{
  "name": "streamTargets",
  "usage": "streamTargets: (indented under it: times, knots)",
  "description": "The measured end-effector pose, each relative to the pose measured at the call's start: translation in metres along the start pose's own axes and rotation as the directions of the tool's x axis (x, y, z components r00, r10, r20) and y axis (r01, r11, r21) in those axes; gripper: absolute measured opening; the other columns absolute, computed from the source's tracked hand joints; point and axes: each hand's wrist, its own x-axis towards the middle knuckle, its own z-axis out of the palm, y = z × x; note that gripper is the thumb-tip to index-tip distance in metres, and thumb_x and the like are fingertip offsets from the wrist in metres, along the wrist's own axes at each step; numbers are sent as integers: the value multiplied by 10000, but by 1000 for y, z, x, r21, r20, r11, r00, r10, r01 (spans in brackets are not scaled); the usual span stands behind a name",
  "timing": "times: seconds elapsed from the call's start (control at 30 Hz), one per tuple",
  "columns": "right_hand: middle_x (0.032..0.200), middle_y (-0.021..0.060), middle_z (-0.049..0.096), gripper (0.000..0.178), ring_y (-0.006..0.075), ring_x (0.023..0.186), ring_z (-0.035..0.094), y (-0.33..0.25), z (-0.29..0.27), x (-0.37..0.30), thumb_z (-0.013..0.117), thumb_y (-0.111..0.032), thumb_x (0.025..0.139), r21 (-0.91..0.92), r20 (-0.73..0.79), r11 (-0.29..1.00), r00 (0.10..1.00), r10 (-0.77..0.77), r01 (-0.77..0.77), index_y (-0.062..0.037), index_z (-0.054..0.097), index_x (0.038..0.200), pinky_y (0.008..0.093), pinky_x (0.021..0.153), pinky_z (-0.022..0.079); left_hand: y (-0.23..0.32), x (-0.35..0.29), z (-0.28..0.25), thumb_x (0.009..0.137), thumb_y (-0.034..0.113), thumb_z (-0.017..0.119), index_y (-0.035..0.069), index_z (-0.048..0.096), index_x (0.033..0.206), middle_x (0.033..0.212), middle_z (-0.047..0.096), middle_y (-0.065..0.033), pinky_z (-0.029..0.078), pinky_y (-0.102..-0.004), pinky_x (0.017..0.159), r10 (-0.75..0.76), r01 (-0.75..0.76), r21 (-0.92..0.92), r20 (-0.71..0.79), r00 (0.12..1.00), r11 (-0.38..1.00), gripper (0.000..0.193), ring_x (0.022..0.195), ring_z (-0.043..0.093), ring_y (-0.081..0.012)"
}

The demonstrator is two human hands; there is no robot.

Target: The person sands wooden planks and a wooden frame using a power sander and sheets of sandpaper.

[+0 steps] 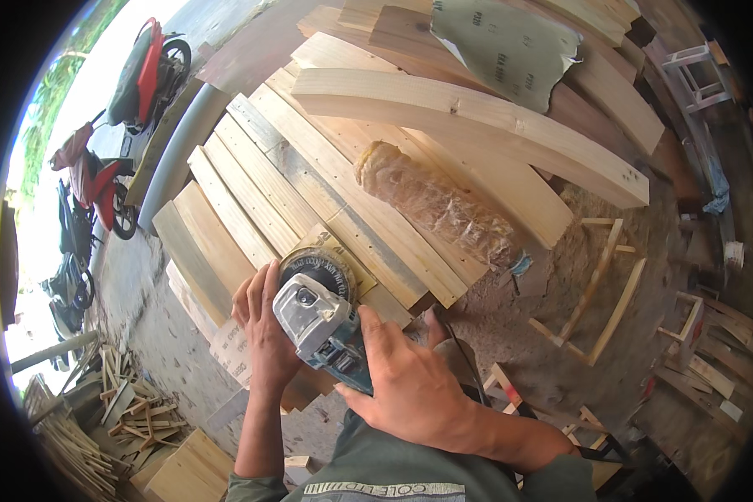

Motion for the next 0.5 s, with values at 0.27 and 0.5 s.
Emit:
streamTargets:
  times: [0.27, 0.5]
  knots:
    - [1143, 324, 571, 896, 473, 958, 665, -4, -9, 5, 829, -254, 795, -11, 47, 1000, 999, 20, -19, 122, 317, 1426, 475, 808, 572, -1, 2, 3, 685, 260, 821, 80, 401, 1544, 1464, 478, -99, 191, -489, 1164, -11, 11, 20, 7, 1000, 1000, 973, 1367, 384, -330]
    - [1106, 305, 581, 905, 458, 955, 667, -6, -11, 9, 829, -258, 785, -8, 97, 999, 994, 43, -43, 121, 318, 1429, 454, 765, 587, -2, 3, 4, 728, 264, 784, 57, 429, 1533, 1456, 480, -114, 217, -480, 1147, -17, 16, 36, 23, 1000, 999, 903, 1350, 390, -335]
